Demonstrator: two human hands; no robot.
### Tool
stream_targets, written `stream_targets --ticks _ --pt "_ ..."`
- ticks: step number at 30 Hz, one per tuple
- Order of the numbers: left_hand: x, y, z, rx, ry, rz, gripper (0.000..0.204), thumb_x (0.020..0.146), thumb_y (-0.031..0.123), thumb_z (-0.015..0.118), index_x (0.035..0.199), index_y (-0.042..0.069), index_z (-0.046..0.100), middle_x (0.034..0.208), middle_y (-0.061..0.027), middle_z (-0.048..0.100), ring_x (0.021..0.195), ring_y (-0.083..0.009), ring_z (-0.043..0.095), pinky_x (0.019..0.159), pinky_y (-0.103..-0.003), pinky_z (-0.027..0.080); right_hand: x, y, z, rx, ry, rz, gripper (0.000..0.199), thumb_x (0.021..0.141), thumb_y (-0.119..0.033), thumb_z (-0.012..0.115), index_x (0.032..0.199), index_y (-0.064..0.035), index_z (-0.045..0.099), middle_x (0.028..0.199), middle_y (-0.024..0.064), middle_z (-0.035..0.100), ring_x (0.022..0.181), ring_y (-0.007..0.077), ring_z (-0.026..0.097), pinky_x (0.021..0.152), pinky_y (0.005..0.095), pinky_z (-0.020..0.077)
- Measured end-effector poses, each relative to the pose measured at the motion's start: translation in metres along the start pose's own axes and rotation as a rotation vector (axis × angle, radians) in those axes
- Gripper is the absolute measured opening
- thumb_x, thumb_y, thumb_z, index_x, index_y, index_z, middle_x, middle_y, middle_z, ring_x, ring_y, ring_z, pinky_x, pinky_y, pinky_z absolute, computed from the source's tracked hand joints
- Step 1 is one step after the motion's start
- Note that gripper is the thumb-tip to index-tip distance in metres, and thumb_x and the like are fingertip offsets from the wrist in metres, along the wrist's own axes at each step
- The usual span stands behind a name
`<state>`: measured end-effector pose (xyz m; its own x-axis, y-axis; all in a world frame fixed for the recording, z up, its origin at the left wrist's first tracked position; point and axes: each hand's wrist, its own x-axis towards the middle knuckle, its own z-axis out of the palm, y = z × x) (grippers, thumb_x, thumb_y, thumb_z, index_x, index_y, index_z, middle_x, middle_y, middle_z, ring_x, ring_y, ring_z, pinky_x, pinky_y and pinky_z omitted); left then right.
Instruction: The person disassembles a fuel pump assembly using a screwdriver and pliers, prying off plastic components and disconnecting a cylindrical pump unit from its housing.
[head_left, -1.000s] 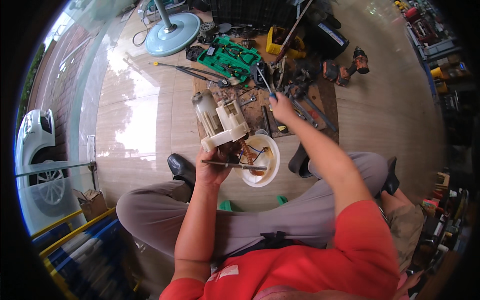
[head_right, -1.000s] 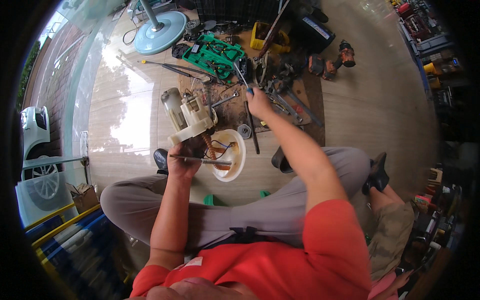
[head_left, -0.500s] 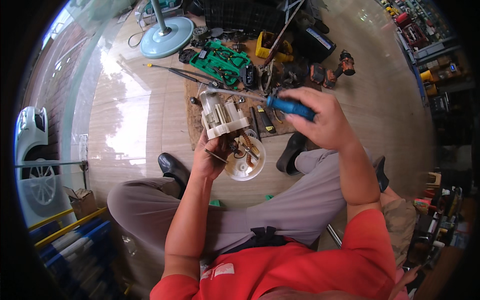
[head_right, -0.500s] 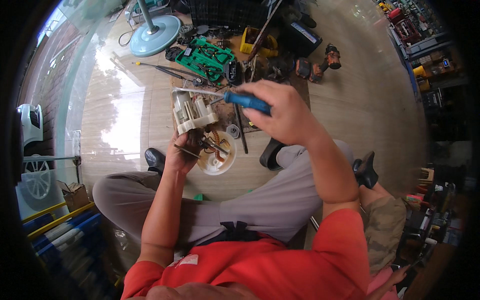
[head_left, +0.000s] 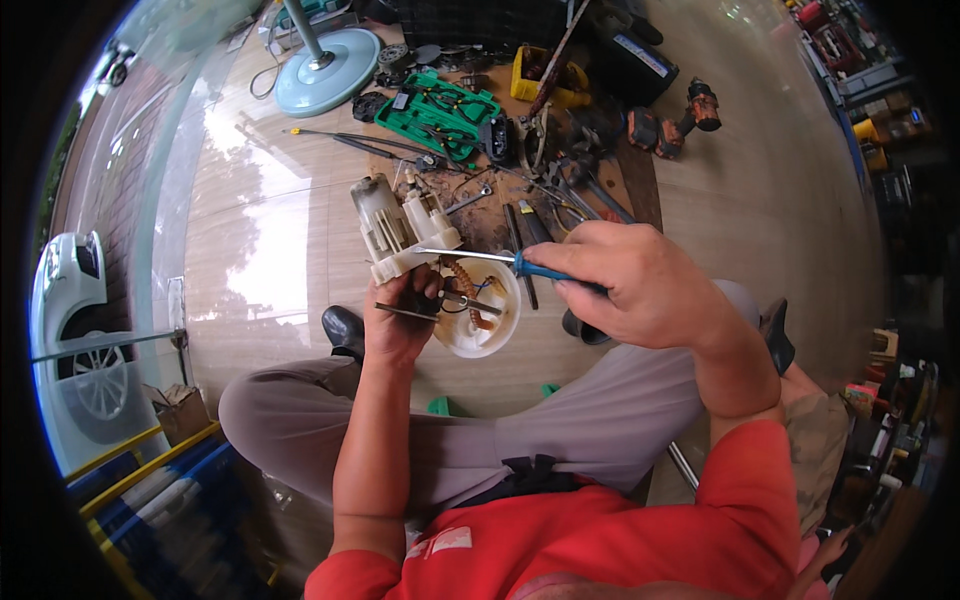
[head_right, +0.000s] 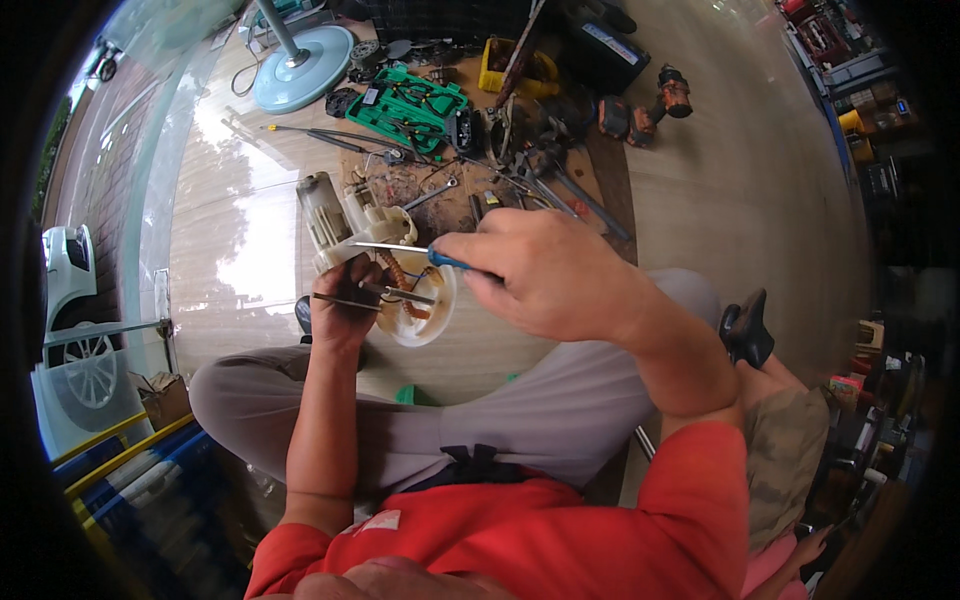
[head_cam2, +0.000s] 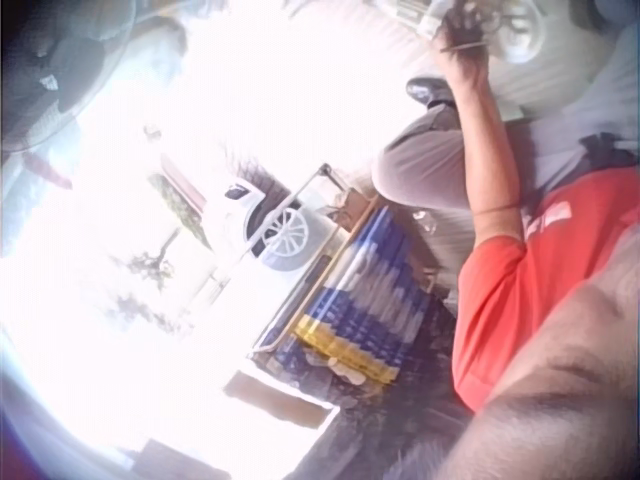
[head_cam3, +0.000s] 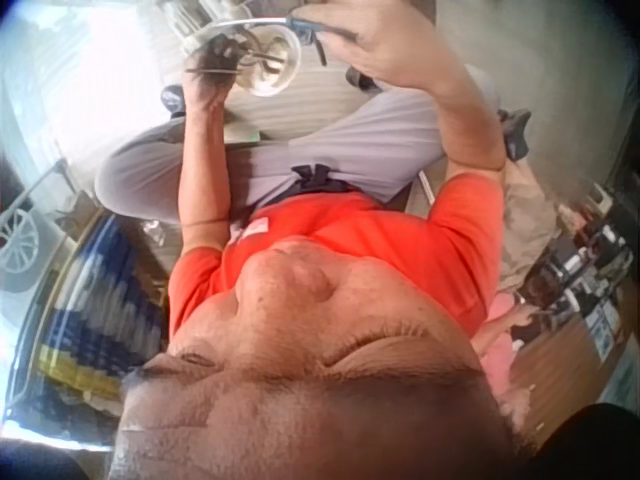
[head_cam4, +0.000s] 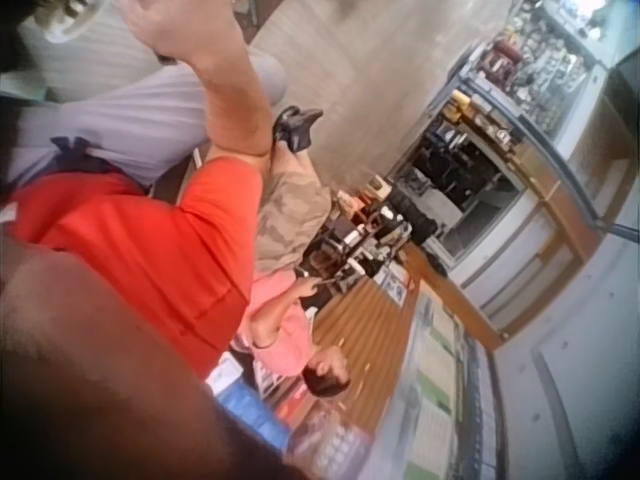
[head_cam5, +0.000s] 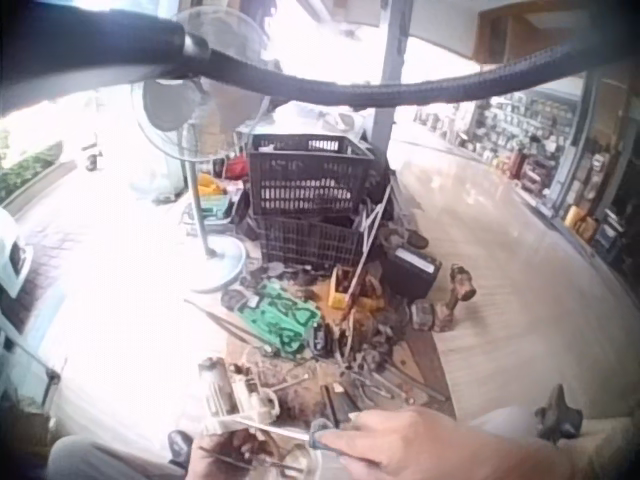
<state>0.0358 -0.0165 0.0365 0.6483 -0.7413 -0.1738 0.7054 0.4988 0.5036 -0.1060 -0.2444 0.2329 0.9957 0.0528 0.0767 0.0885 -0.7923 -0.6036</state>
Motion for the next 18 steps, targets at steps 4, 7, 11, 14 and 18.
stream_targets --ticks 4,7,11,14,18 --pt "0.000 0.002 0.013 0.089 0.034 0.023 0.023 0.088 0.024 0.065 0.098 0.007 0.054 0.080 -0.0027 0.048 0.076 -0.0193 0.051 0.086 -0.047 0.048 0.005 -0.002 -0.001 0.009 -0.041 0.079 0.032 0.082 -0.005 0.064 0.114 -0.0028 0.068 0.082 0.0146 0.066 0.072 0.0302 0.063 0.065 0.0358 0.0499" --pt "0.003 0.002 0.005 0.073 -0.024 0.084 0.040 0.086 0.014 0.070 0.117 0.007 0.047 0.089 -0.0068 0.055 0.078 -0.0190 0.054 0.079 -0.037 0.050 0.010 0.006 0.005 0.263 -0.033 0.144 0.029 0.086 -0.012 0.059 0.112 -0.0028 0.069 0.071 0.0180 0.065 0.064 0.0307 0.063 0.063 0.0380 0.0504" --pt "0.001 0.003 0.009 0.102 0.053 0.083 0.038 0.085 0.011 0.070 0.114 0.007 0.047 0.090 -0.0074 0.055 0.077 -0.0199 0.055 0.078 -0.040 0.051 0.016 0.007 0.002 0.410 -0.126 0.351 0.031 0.089 -0.012 0.057 0.117 -0.0021 0.068 0.066 0.0123 0.064 0.057 0.0170 0.059 0.056 0.0309 0.0477" --pt "0.001 0.004 0.011 0.177 0.112 0.104 0.027 0.086 0.015 0.067 0.106 0.008 0.050 0.081 -0.0047 0.051 0.074 -0.0200 0.051 0.078 -0.042 0.051 0.019 0.005 0.003 0.541 -0.175 0.522 0.032 0.091 -0.012 0.058 0.120 -0.0028 0.067 0.066 0.0051 0.061 0.056 0.0083 0.054 0.052 0.0267 0.0447" --pt "0.001 0.008 0.010 0.142 0.109 0.130 0.031 0.086 0.008 0.065 0.111 0.007 0.048 0.088 -0.0059 0.054 0.075 -0.0186 0.053 0.074 -0.037 0.051 0.021 0.003 0.013 0.662 -0.165 0.592 0.031 0.093 -0.009 0.057 0.122 -0.0023 0.067 0.068 -0.0010 0.059 0.053 0.0041 0.050 0.048 0.0227 0.0410"
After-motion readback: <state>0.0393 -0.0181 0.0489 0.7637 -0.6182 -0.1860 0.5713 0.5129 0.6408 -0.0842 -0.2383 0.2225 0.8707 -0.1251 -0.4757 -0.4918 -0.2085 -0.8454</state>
